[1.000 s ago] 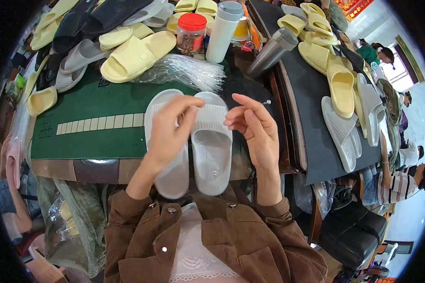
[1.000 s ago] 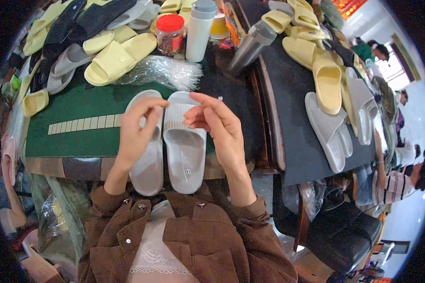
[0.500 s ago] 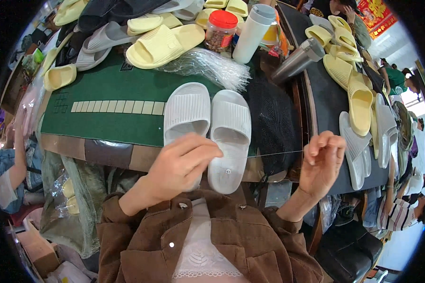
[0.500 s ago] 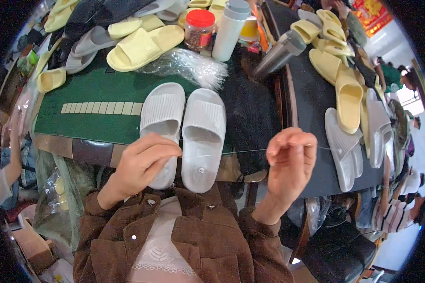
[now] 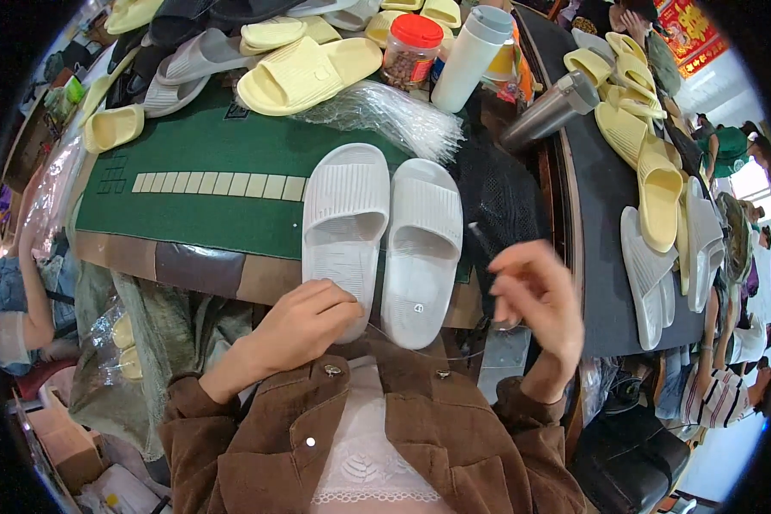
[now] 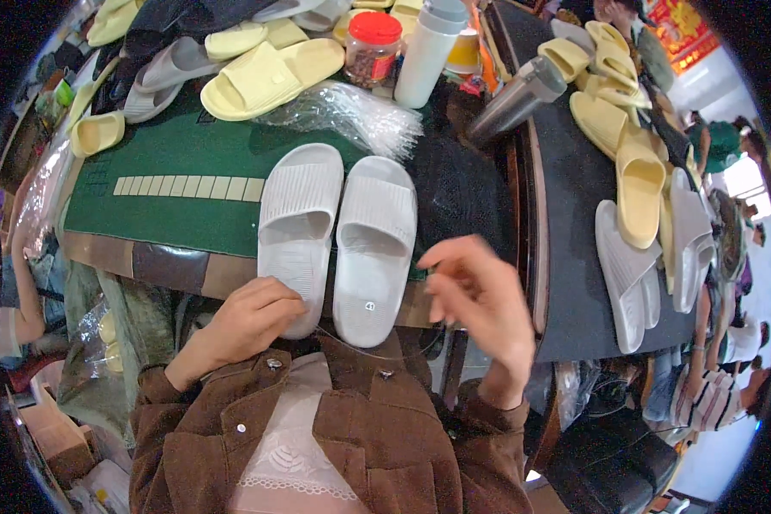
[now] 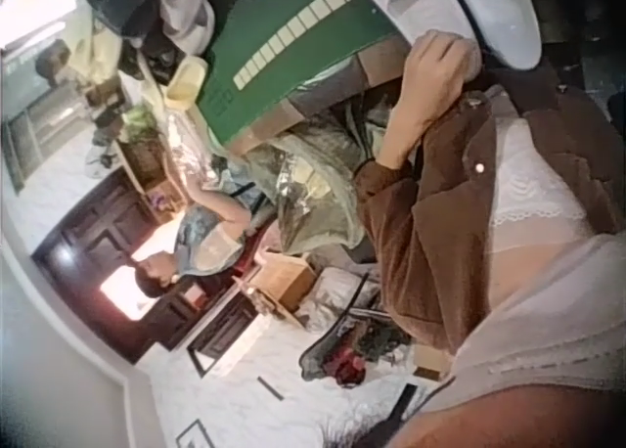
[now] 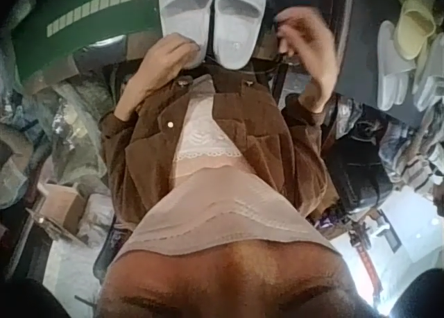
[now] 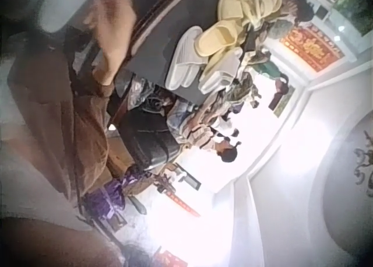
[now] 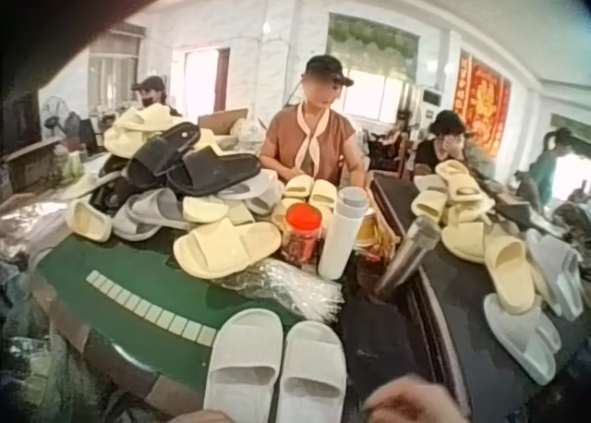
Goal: The person is inspecting and checking several pairs of yellow and grey plastic slippers for defects in a factory finishing area.
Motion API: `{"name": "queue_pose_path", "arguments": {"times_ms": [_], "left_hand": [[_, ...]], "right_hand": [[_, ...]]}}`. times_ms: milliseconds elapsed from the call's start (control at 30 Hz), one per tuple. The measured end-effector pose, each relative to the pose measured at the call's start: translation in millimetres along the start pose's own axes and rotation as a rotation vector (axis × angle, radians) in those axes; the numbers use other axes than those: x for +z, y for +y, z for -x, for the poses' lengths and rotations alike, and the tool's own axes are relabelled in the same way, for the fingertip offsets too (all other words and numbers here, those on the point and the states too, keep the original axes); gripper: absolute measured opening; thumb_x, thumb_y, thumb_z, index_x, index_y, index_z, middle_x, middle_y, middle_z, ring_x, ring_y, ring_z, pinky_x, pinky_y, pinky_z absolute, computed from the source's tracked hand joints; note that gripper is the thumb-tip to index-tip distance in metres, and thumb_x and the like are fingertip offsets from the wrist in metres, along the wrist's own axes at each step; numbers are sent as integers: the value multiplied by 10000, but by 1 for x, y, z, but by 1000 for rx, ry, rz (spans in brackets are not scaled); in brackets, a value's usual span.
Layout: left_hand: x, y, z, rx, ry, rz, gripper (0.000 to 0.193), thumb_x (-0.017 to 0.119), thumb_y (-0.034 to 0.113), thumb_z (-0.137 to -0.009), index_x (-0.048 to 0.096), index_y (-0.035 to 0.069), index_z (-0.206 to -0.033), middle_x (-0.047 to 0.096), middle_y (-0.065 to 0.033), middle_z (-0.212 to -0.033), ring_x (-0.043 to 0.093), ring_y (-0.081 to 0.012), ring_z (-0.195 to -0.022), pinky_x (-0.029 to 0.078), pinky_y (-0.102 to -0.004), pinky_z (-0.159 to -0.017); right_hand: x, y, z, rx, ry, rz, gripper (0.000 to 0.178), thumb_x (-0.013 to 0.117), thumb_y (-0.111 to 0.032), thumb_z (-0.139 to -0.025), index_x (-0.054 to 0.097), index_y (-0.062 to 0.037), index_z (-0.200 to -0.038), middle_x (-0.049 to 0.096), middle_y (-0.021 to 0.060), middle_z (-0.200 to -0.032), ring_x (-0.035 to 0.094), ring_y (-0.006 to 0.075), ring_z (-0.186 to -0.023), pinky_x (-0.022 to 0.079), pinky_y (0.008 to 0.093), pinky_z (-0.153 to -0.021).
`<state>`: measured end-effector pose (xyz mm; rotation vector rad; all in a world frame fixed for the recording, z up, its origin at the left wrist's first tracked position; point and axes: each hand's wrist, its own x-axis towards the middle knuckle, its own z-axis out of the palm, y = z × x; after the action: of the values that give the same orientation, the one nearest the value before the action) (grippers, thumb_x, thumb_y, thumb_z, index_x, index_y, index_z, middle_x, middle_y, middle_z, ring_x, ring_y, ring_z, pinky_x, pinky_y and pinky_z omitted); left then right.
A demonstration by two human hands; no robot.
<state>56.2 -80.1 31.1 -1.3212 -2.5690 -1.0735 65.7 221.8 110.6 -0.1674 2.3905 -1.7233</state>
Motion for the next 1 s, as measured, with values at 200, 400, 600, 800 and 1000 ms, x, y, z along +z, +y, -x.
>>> {"name": "queue_pose_path", "arguments": {"times_ms": [200, 400, 600, 800, 1000], "left_hand": [[8, -9, -2, -233, 148, 25, 234, 603, 64, -834, 594, 19, -1063, 604, -133, -1035, 582, -313, -948, 485, -381, -817], [23, -19, -17, -260, 106, -91, 628, 618, 293, -873, 378, -63, -1331, 458, -259, -1276, 466, -401, -1165, 389, -443, -975], [33, -37, -45, -276, 44, -200, 878, 716, 431, -744, 337, -115, -1318, 446, -318, -1238, 452, -432, -1152, 364, -470, -990], [36, -42, -78, -591, -160, 5, 737, 715, 404, -698, 437, -109, -1149, 506, -323, -1130, 509, -460, -1062, 436, -482, -889], [42, -47, -79, -576, -170, -57, 690, 702, 402, -711, 443, -102, -1106, 516, -322, -1103, 527, -440, -1041, 454, -474, -852]], "right_hand": [[43, 32, -18, 41, -203, 191, 130, 558, -28, -891, 620, 30, -990, 612, 79, -795, 598, 104, -592, 471, 234, -513], [63, 53, -31, -61, -111, 261, 255, 562, -98, -900, 601, 29, -1117, 628, 126, -923, 640, 177, -806, 495, 274, -682], [82, 81, -56, -245, 44, 198, 350, 575, -133, -894, 532, 40, -1196, 582, 184, -1066, 612, 242, -903, 493, 313, -729], [93, 82, -78, -81, 1, 249, 233, 576, -165, -895, 567, 67, -919, 594, 194, -738, 587, 258, -636, 442, 364, -573], [95, 84, -75, -167, 73, 238, 269, 578, -199, -903, 553, 65, -855, 560, 168, -634, 543, 224, -550, 401, 354, -513]]}}
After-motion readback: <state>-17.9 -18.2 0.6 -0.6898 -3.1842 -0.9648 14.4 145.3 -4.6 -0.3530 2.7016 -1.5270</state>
